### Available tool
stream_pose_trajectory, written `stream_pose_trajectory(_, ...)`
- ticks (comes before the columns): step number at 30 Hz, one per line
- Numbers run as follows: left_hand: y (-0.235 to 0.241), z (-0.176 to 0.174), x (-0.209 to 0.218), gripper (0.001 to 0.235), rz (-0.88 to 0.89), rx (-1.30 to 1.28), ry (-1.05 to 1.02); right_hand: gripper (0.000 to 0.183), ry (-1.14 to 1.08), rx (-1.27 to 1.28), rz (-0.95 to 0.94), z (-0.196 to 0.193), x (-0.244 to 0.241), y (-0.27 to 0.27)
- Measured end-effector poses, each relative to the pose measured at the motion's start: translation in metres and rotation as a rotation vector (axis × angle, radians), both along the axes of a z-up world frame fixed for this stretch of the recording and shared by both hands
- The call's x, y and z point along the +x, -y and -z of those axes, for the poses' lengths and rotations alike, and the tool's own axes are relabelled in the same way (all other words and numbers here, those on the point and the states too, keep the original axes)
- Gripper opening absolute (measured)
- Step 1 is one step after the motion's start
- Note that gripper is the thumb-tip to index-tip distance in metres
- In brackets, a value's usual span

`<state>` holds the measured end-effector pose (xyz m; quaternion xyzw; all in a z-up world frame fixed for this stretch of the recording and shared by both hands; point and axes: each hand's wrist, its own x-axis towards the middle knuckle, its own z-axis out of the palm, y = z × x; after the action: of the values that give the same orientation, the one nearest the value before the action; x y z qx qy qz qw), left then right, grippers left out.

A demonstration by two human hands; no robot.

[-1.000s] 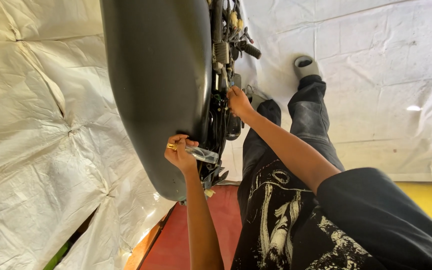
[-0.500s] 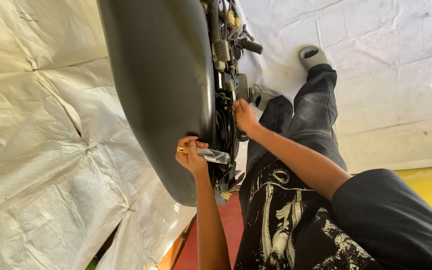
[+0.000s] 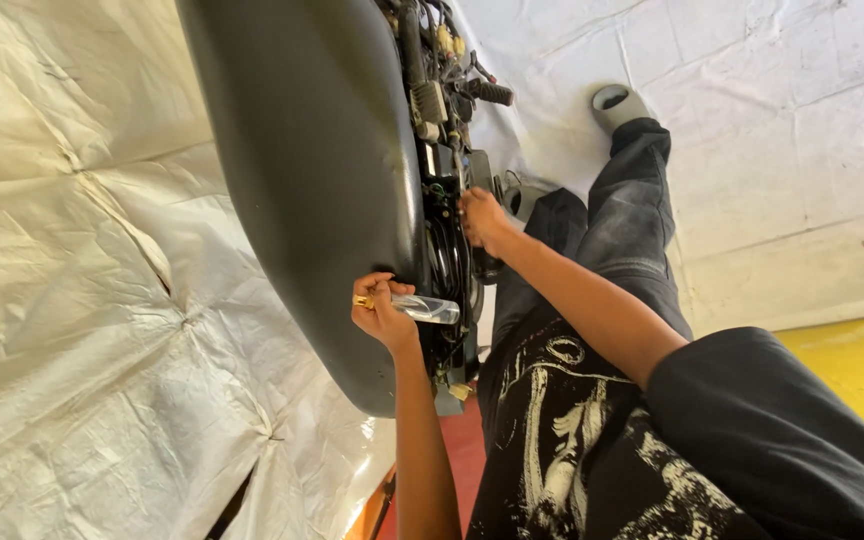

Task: The person uses a wrench to tighten bolts on the rear section of a motorcycle, specifically around the seat and frame area. They hold a small bottle in their left hand while working with the wrench in their right hand, moving around the bike to access different fasteners.

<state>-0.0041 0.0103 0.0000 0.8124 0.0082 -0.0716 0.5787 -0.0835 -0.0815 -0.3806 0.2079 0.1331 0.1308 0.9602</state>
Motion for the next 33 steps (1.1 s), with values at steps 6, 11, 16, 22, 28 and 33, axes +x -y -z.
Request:
stream_pose_trajectory(6, -0.002, 0.005, -0.002, 0.012, 0.023, 0.026, 0.041, 0.018, -0.663, -0.888, -0.348, -0.163, 0.019, 0.046)
stream_pose_trajectory(11, 0.0, 0.005, -0.006, 0.02, 0.026, -0.005, 0.073, 0.023, -0.682, -0.808, -0.314, -0.193, 0.029, 0.044)
stream_pose_trajectory(16, 0.005, 0.003, -0.005, 0.026, 0.038, -0.009, 0.093, 0.022, -0.679, -0.875, -0.305, -0.175, 0.037, 0.038)
stream_pose_trajectory(22, 0.006, -0.017, -0.013, 0.045, -0.038, -0.074, -0.105, 0.042, 0.134, -0.016, 0.073, -0.054, -0.006, 0.0)
stream_pose_trajectory(28, 0.015, -0.019, -0.077, 0.065, 0.053, -0.281, -0.499, 0.029, -0.563, -0.635, -0.229, -0.136, 0.035, 0.044)
stream_pose_trajectory(33, 0.013, -0.02, -0.118, 0.073, -0.105, -0.75, -0.803, 0.036, -0.41, -0.603, -0.234, -0.137, 0.007, 0.035)
